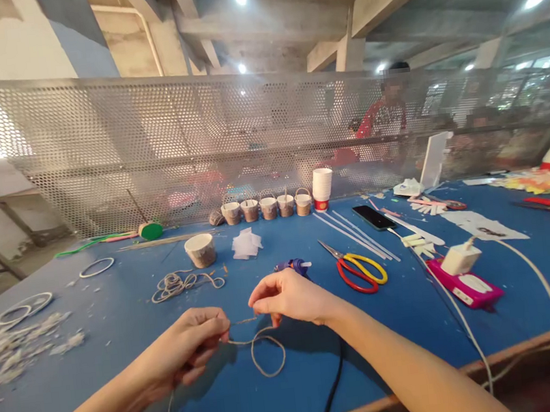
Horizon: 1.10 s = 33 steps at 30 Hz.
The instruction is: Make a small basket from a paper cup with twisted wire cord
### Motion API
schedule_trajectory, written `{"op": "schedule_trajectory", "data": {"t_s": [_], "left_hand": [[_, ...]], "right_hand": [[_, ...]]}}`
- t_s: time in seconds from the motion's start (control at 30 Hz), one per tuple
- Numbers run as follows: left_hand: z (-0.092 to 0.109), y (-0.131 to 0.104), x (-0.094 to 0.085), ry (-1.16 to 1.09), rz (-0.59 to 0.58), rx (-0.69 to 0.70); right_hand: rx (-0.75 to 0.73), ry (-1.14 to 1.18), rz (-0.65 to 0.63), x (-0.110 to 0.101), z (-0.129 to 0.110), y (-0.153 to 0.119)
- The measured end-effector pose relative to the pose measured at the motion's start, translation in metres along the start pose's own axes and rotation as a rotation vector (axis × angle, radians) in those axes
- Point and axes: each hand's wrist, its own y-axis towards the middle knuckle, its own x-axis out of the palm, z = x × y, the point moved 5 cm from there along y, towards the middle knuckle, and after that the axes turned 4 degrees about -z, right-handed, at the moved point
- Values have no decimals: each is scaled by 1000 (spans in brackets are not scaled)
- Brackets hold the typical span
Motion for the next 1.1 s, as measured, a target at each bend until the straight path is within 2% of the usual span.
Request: {"op": "schedule_trajectory", "data": {"t_s": [0.1,0.17,0.23,0.33,0.43,0.53,0.6,0.67,0.77,0.87,0.97,1.03,1.1], "left_hand": [[4,-10,-11,231,206,91],[6,-16,-14,292,320,158],[5,-21,-16,280,398,208],[3,-27,-17,178,465,260],[-3,-31,-14,-22,422,276],[-11,-33,-7,-254,281,236],[-16,-35,-2,-351,177,182],[-20,-38,1,-383,99,130],[-22,-43,0,-315,50,72],[-20,-48,-8,-134,163,84],[-18,-53,-15,-84,334,158],[-20,-55,-16,-189,369,194],[-24,-55,-14,-339,355,212]], "right_hand": [[-42,-323,93,3,-11,-3],[-82,-439,159,10,-18,-7],[-108,-449,194,18,-21,-9],[-135,-336,227,30,-19,-12],[-41,-88,235,38,-7,-10],[102,246,170,46,6,-5],[146,351,81,48,8,-1],[161,291,-9,45,2,2],[149,28,-129,38,-14,5],[92,-258,-207,38,-34,2],[-28,-479,-131,48,-48,-6],[-130,-535,-30,55,-51,-12],[-184,-505,52,62,-47,-15]]}}
